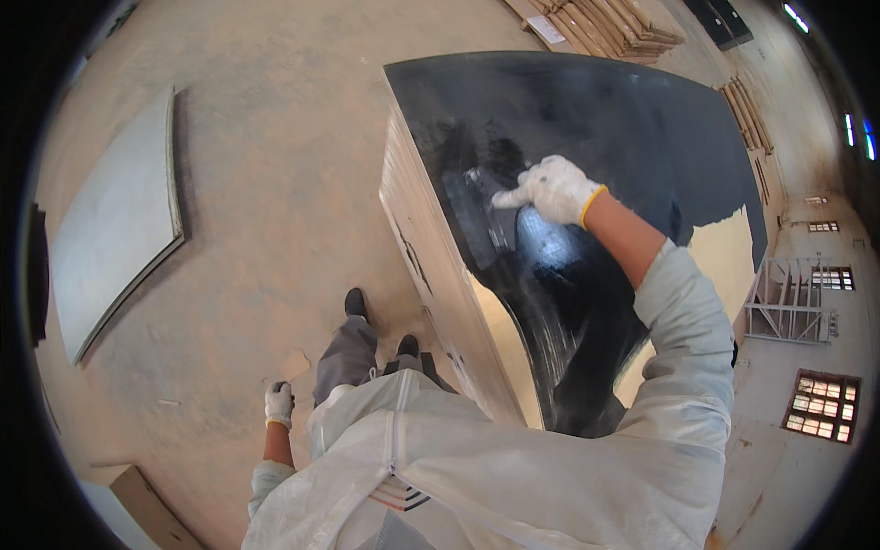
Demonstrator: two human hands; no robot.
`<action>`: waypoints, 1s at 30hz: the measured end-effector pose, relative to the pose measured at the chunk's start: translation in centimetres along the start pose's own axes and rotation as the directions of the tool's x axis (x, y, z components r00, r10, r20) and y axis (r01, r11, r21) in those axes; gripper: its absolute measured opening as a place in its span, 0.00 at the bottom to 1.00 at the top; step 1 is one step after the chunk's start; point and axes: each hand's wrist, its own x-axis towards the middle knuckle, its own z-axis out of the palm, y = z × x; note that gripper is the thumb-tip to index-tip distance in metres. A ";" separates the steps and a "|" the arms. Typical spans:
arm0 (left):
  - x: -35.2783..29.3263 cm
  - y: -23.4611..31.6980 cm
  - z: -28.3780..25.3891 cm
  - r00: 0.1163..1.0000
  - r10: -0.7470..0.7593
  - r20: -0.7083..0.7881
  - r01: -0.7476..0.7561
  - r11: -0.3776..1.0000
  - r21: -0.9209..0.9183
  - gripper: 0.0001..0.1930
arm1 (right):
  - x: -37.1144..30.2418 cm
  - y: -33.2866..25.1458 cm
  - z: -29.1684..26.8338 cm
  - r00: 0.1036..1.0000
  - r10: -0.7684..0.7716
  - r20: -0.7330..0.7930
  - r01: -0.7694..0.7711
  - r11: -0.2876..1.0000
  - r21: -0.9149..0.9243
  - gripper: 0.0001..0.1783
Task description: The person applies black paint to a large wooden board using a brush. They repeatedly dip the brush into a paint container and spread the paint across the surface, covering the board progressively.
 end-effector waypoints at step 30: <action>-16.0 -21.6 1.2 0.999 0.045 0.011 -0.045 0.998 0.042 0.09 | -20.9 -12.6 15.0 0.970 0.235 -0.066 -0.217 0.954 0.209 0.37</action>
